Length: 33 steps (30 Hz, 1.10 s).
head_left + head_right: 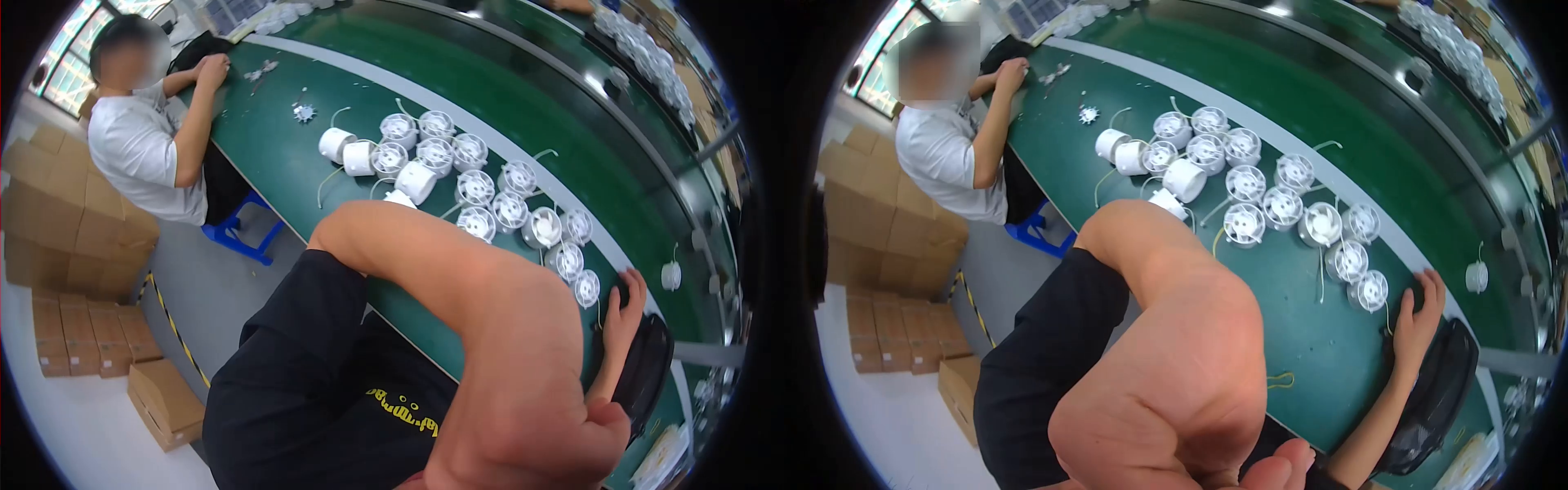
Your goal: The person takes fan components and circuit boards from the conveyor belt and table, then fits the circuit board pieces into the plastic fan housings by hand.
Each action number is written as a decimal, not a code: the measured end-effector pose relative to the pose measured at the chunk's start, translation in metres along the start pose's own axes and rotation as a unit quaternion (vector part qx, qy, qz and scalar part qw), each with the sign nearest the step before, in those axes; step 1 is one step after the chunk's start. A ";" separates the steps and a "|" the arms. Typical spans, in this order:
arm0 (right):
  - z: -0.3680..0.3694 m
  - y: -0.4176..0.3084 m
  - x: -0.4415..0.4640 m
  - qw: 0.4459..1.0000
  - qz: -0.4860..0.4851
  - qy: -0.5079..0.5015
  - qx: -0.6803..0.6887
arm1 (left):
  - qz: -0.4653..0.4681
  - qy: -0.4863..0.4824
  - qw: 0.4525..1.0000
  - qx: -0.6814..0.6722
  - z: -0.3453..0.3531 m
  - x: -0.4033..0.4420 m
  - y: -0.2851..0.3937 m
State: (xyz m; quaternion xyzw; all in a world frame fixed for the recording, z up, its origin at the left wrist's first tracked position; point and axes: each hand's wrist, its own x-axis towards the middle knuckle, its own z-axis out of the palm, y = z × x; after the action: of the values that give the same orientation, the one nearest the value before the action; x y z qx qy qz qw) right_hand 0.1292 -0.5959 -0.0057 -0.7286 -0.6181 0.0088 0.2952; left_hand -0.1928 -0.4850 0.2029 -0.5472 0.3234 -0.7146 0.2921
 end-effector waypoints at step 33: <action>-0.021 -0.046 -0.006 0.997 0.043 0.027 0.052 | -0.321 -0.503 0.761 -0.253 0.023 0.000 0.001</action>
State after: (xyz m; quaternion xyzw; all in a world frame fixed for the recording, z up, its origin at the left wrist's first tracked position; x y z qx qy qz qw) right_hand 0.0943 -0.6073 0.0300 -0.7383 -0.5764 0.0337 0.3487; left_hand -0.1701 -0.4894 0.2063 -0.9540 0.1047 -0.2803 0.0171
